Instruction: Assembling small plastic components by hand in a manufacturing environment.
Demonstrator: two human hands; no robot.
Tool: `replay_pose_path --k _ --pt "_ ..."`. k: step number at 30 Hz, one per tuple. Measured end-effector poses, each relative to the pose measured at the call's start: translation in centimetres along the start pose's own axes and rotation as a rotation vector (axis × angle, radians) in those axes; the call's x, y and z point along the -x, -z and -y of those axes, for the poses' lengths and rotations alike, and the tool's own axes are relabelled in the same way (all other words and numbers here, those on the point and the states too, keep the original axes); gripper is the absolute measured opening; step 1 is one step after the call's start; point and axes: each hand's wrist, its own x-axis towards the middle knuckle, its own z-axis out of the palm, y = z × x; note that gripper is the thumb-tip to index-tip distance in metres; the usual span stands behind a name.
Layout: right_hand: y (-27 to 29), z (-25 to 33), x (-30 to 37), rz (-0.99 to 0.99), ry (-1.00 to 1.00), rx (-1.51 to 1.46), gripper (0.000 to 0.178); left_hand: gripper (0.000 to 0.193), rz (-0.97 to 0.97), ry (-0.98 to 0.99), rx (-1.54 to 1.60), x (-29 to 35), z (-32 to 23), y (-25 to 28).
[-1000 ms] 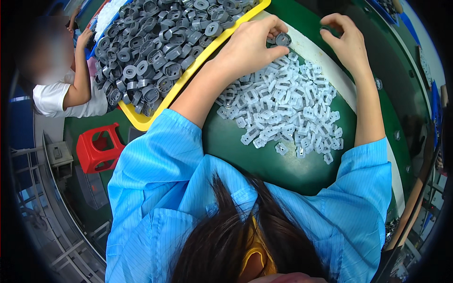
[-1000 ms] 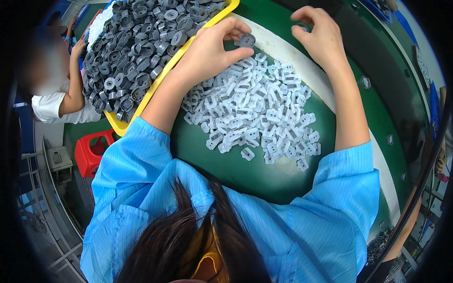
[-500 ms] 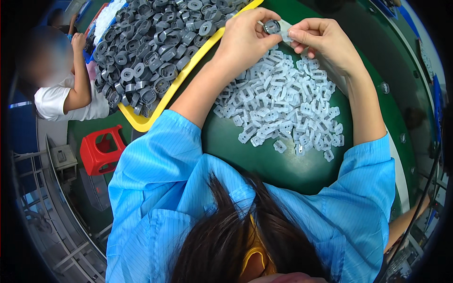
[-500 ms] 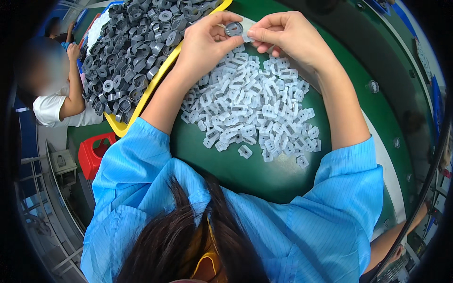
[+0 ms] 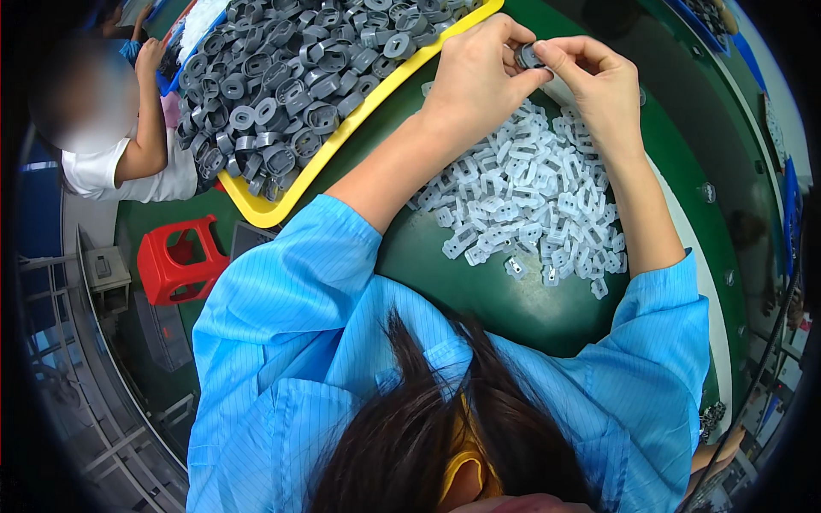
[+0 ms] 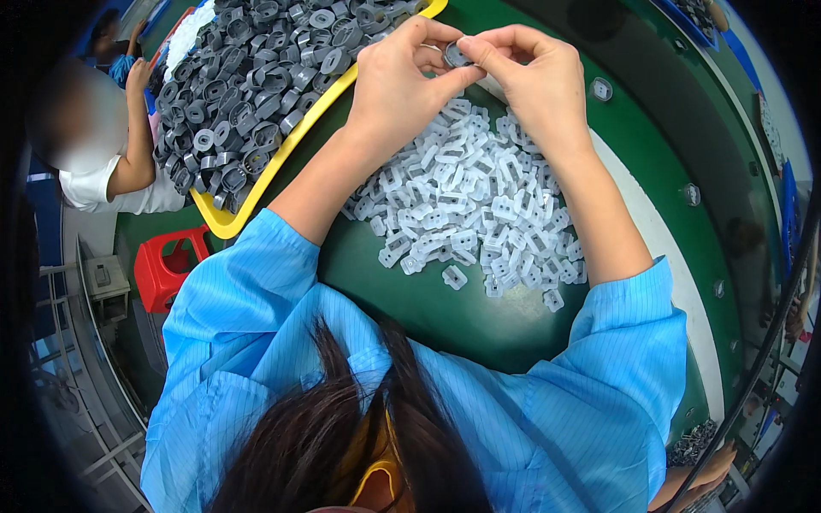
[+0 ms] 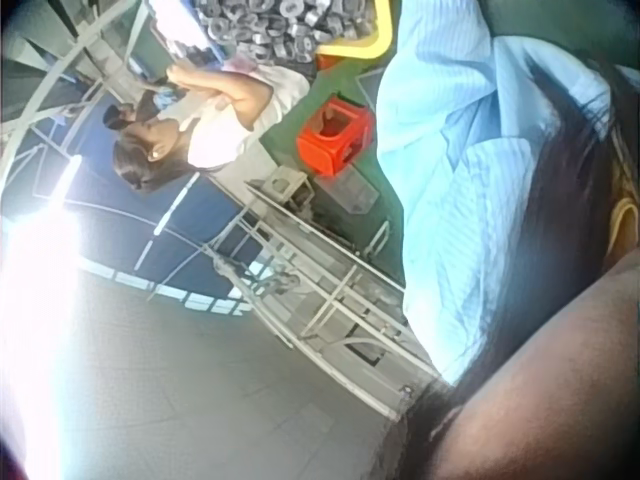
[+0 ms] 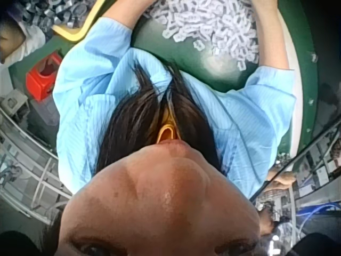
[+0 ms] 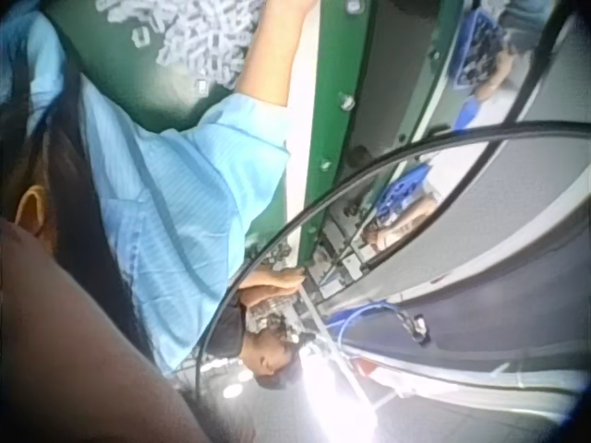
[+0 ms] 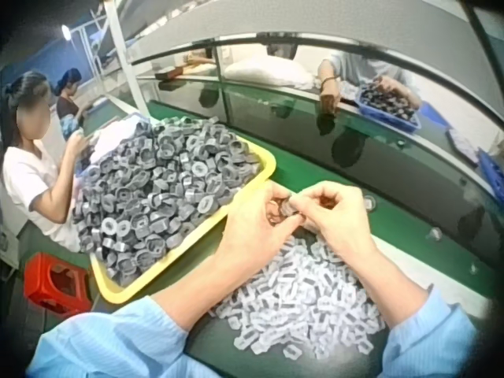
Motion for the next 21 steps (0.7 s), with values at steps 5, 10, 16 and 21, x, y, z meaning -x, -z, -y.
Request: replay_pose_path --k 5,10,16,21 --pt "-1.0 1.1 0.7 -0.14 0.204 0.186 0.017 0.031 -0.063 -0.11 -0.057 -0.2 0.3 0.1" --pt "-0.7 1.5 1.0 -0.024 0.219 0.169 0.014 0.03 -0.114 -0.082 -0.008 0.0 0.9 0.1" --pt "-0.4 0.7 0.3 -0.044 0.133 0.135 0.02 0.032 -0.09 -0.116 -0.014 0.0 0.0 0.1" --pt "0.3 1.4 -0.1 0.124 -0.21 -0.289 0.026 0.032 -0.13 -0.26 -0.097 0.0 0.8 -0.3"
